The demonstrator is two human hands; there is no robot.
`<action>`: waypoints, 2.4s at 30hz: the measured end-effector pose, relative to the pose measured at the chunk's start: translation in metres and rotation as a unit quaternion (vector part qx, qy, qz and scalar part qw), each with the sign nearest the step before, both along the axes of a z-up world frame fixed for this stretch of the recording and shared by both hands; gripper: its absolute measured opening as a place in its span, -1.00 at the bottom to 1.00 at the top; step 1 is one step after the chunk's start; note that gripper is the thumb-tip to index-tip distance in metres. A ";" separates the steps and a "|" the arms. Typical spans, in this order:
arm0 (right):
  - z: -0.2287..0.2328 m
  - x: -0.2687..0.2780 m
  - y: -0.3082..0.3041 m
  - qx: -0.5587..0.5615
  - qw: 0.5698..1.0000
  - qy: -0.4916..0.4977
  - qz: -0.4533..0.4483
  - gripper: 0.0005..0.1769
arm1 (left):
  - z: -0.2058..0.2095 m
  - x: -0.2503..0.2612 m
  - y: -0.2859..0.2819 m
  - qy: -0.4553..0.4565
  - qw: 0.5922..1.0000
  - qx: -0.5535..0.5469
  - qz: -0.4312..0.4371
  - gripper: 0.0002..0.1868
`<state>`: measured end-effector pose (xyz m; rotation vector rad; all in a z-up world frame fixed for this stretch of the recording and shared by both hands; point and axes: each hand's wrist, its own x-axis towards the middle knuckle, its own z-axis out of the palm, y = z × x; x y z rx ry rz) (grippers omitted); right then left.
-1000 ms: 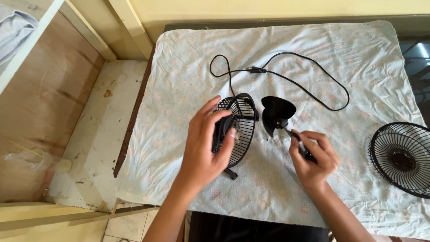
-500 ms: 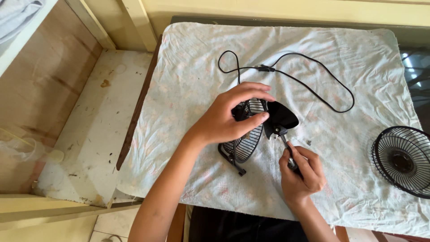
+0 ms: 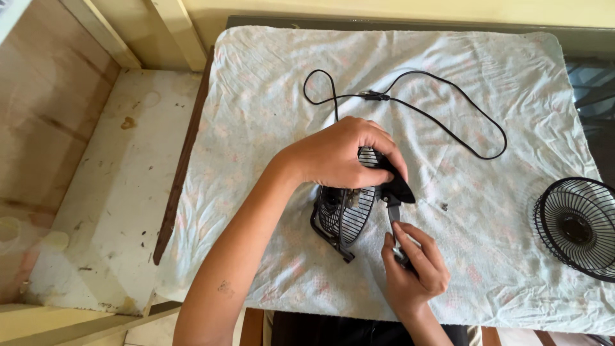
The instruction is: The person reassembles a small black electric fan on a cloth-covered table. They place the fan blades into the motor housing, attach the rear grille, and then secure the front grille using a screwdriver to tighten screws around the perimeter.
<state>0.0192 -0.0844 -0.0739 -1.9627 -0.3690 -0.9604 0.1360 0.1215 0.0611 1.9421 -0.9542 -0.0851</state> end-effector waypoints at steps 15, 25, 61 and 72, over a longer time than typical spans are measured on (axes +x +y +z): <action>-0.006 -0.005 0.018 -0.020 0.997 0.071 -0.004 -0.64 | -0.010 0.009 -0.002 0.012 0.999 -0.029 -0.045 -0.86; -0.014 -0.006 0.015 -0.031 0.995 0.091 -0.003 -0.63 | -0.016 0.009 0.002 0.013 0.994 -0.092 -0.064 -0.87; -0.018 -0.006 0.014 -0.071 0.991 0.111 0.011 -0.57 | -0.020 0.016 0.001 0.023 0.988 -0.112 -0.105 -0.94; -0.017 -0.005 0.015 -0.062 0.991 0.113 0.022 -0.60 | -0.020 0.017 0.002 0.018 0.987 -0.109 -0.114 -0.92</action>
